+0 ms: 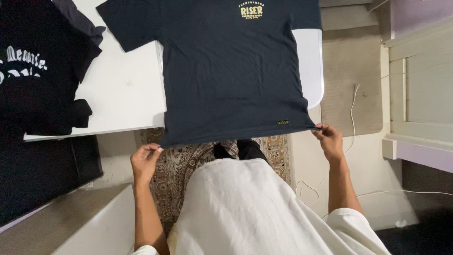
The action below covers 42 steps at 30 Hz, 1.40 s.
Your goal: The person folds two shirts on a table and places one of them into a drawer.
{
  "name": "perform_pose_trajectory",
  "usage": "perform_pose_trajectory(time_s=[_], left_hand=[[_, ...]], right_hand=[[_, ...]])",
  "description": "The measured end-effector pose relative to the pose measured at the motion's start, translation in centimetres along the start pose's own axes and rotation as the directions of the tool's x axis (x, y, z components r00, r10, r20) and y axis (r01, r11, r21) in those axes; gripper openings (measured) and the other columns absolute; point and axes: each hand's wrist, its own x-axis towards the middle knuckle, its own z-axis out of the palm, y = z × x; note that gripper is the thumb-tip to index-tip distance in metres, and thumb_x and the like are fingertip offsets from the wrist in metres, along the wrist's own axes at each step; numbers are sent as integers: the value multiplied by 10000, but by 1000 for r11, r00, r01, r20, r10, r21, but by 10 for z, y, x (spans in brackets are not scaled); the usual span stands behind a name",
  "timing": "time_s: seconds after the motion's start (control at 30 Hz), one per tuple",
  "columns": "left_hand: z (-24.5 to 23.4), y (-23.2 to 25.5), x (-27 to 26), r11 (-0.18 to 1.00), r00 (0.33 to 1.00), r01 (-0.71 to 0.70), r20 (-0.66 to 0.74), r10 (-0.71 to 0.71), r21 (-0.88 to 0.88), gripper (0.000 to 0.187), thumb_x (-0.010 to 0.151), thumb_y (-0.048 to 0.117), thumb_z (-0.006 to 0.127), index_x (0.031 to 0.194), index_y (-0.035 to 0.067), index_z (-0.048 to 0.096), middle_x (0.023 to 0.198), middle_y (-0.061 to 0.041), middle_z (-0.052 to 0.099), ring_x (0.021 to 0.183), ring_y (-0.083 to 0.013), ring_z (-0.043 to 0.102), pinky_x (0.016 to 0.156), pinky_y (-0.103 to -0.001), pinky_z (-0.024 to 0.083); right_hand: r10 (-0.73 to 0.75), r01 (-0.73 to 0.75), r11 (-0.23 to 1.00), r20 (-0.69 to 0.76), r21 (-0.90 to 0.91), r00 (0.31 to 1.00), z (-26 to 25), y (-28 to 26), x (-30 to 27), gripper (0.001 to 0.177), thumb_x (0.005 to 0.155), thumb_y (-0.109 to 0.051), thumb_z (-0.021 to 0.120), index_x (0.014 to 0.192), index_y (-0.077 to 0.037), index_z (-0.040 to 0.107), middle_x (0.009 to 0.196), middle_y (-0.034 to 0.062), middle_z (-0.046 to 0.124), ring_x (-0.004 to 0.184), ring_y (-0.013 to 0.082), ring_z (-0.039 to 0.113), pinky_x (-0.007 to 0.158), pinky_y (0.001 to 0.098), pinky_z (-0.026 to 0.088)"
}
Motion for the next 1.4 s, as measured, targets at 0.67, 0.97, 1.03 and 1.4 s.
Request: perform_pose_trajectory(time_s=[0.67, 0.97, 1.03, 1.4], left_hand=[[108, -45, 3, 887, 997, 55, 22, -73, 459, 241, 907, 150, 758, 1132, 63, 741, 1035, -91, 767, 933, -202, 722, 789, -361, 580], [260, 109, 56, 633, 955, -235, 297, 9, 737, 544, 921, 345, 699, 1354, 28, 614, 1236, -175, 570, 1144, -299, 505, 1010, -491, 367], [274, 119, 57, 659, 958, -261, 274, 86, 705, 558, 921, 326, 682, 1373, 9, 598, 1199, -170, 545, 1127, -315, 476, 989, -500, 346], [301, 120, 56, 558, 958, -8, 167, -234, 830, 630, 935, 326, 611, 1487, 53, 482, 1214, -163, 491, 1124, -333, 444, 994, -521, 331]], right_hand=[[-48, 137, 871, 196, -472, 980, 102, -55, -1, 188, 904, -69, 729, 1086, -24, 736, 791, 38, 718, 695, 105, 643, 623, 262, 532], [-452, 676, 497, 503, -545, 737, 231, -221, 153, 346, 946, -190, 712, 1239, -14, 660, 1213, 165, 691, 1106, 368, 644, 939, 445, 520], [-460, 731, 415, 568, -542, 682, 260, -244, 194, 429, 954, -209, 696, 1324, -10, 611, 1310, 155, 656, 1196, 351, 603, 985, 459, 478], [-295, 858, 118, 807, -499, 511, 406, -282, 335, 587, 1010, -325, 583, 1506, -35, 465, 1546, 108, 485, 1467, 305, 377, 1151, 563, 284]])
